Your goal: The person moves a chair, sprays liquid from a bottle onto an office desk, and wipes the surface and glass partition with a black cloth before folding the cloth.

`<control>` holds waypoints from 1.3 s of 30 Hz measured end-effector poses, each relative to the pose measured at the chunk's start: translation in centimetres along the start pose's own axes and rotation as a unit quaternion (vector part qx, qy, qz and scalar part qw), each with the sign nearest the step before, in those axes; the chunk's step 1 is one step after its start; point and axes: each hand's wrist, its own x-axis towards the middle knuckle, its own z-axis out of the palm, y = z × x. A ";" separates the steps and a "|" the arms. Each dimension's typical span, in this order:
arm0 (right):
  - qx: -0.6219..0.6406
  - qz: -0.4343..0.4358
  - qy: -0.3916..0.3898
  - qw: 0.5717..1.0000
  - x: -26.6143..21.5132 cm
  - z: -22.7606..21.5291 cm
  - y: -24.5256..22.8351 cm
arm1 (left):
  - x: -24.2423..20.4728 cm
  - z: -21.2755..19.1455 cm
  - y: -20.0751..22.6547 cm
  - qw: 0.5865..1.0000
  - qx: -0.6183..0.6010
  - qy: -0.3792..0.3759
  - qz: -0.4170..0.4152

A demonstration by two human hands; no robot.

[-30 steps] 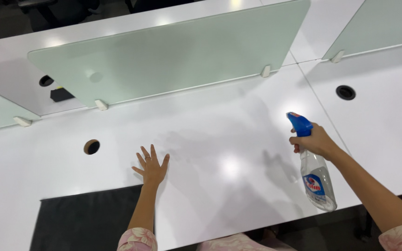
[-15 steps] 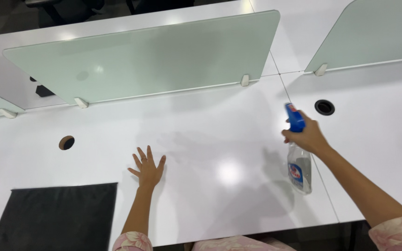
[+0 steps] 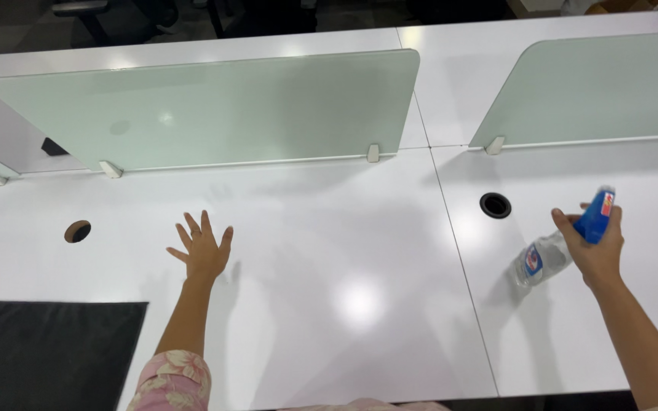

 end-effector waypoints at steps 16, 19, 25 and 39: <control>-0.036 0.088 -0.017 0.995 -2.3 -1.2 3.6 | -0.9 -1.3 -1.1 1.000 0.015 -0.013 -0.013; -0.033 0.094 0.030 0.995 -2.6 -0.6 6.9 | -1.6 -1.0 -4.1 1.000 0.008 -0.019 -0.020; 0.018 0.156 0.127 0.979 -5.6 2.3 7.1 | -4.2 -2.2 -12.8 0.997 0.032 -0.037 -0.056; 0.041 0.222 -0.075 0.971 -15.8 21.4 -2.7 | -10.5 -4.8 -30.1 0.971 0.132 -0.175 -0.097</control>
